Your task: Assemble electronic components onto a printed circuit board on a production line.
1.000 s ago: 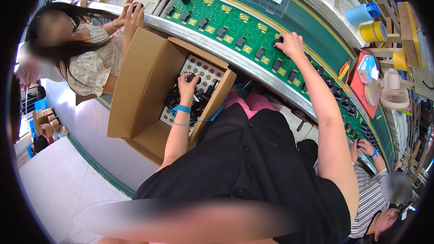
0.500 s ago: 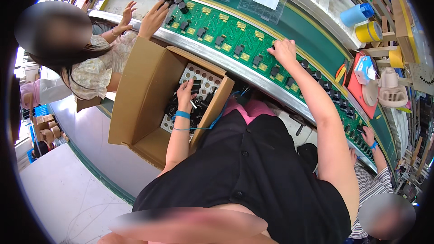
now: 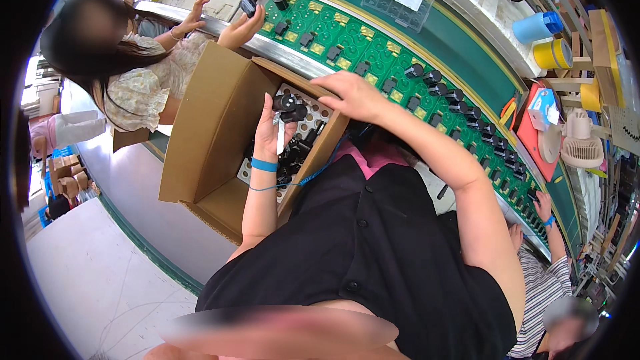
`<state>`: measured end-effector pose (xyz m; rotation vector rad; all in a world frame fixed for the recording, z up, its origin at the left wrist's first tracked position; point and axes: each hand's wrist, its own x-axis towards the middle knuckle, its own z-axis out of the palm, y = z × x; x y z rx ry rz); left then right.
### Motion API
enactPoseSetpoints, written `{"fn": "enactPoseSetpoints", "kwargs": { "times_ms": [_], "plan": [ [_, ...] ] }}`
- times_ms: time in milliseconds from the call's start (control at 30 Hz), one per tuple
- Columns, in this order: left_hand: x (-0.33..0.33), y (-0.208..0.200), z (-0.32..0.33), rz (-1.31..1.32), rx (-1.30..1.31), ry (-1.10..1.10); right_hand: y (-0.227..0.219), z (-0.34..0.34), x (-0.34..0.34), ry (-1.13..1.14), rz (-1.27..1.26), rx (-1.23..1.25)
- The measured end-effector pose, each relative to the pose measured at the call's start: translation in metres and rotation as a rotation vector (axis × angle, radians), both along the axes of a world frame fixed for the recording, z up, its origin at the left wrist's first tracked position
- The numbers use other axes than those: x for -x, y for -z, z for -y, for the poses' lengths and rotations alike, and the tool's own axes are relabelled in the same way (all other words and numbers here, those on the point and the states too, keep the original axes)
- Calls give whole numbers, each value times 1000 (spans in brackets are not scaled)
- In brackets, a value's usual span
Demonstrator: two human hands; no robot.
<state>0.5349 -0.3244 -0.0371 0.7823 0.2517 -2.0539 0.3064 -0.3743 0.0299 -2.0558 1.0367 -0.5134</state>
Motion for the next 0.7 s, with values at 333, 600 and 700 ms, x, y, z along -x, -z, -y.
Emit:
{"fn": "enactPoseSetpoints", "kwargs": {
  "times_ms": [333, 600, 700],
  "plan": [
    [11, -25, -2, 346, 137, 102, -1, -9, -51, -19, -119, 53],
    [9, -37, -8, 694, 346, 347, -10, 2, -49, -134, 10, -482],
    [-1, -31, -12, 488, 201, 179, -15, 15, -30, 105, 357, -922]
  ]
}}
